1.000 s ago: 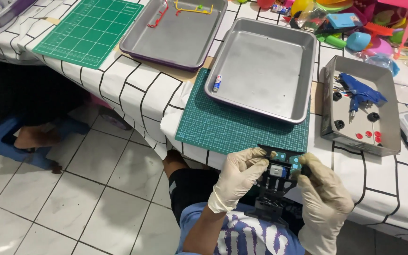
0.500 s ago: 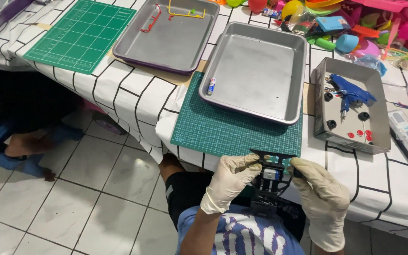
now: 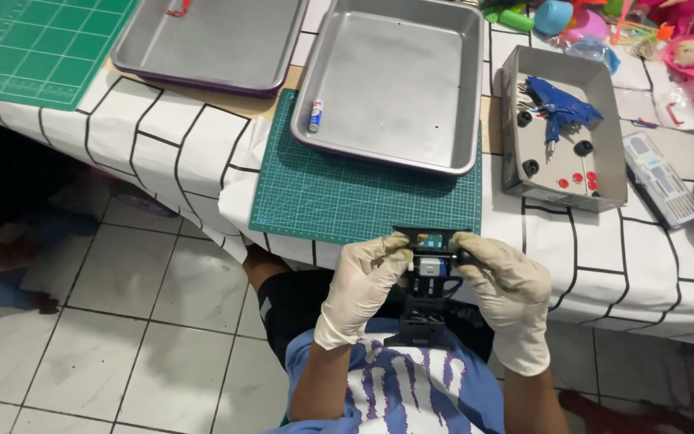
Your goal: Assembling a mini 4WD toy car by installing gears, batteries, and the body shell onto the chassis.
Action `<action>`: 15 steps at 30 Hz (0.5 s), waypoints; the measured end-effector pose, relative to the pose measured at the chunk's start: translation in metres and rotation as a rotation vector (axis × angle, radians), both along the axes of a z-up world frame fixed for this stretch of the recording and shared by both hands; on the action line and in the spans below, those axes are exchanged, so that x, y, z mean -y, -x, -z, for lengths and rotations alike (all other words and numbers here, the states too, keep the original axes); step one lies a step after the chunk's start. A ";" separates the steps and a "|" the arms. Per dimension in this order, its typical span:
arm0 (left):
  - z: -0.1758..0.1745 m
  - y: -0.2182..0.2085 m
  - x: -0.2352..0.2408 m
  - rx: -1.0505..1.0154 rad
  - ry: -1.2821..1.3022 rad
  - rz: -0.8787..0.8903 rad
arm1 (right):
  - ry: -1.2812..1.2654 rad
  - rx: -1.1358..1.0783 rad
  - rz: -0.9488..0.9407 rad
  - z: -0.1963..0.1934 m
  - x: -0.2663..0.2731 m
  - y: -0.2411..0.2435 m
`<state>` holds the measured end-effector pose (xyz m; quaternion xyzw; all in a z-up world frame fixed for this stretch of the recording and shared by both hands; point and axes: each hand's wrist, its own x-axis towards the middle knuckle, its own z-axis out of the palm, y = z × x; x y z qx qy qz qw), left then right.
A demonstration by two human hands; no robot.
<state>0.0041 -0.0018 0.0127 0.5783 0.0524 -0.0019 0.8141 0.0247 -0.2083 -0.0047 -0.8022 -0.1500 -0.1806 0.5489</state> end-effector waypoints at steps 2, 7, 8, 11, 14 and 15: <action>-0.002 0.004 -0.006 0.063 -0.050 0.000 | -0.243 -0.085 -0.004 -0.010 -0.013 -0.001; -0.004 0.008 0.002 0.070 -0.072 -0.066 | -0.417 -0.197 0.039 -0.005 -0.015 0.002; -0.002 0.008 0.004 0.070 -0.069 -0.108 | -0.414 -0.203 0.067 -0.008 -0.015 0.003; 0.001 0.005 0.003 0.041 -0.052 -0.090 | -0.343 -0.241 0.124 -0.025 -0.018 0.004; 0.001 0.000 0.008 0.016 -0.066 -0.105 | -0.379 -0.381 0.122 -0.033 -0.018 0.005; 0.000 -0.001 0.007 0.016 -0.066 -0.098 | -0.381 -0.380 0.128 -0.028 -0.018 0.006</action>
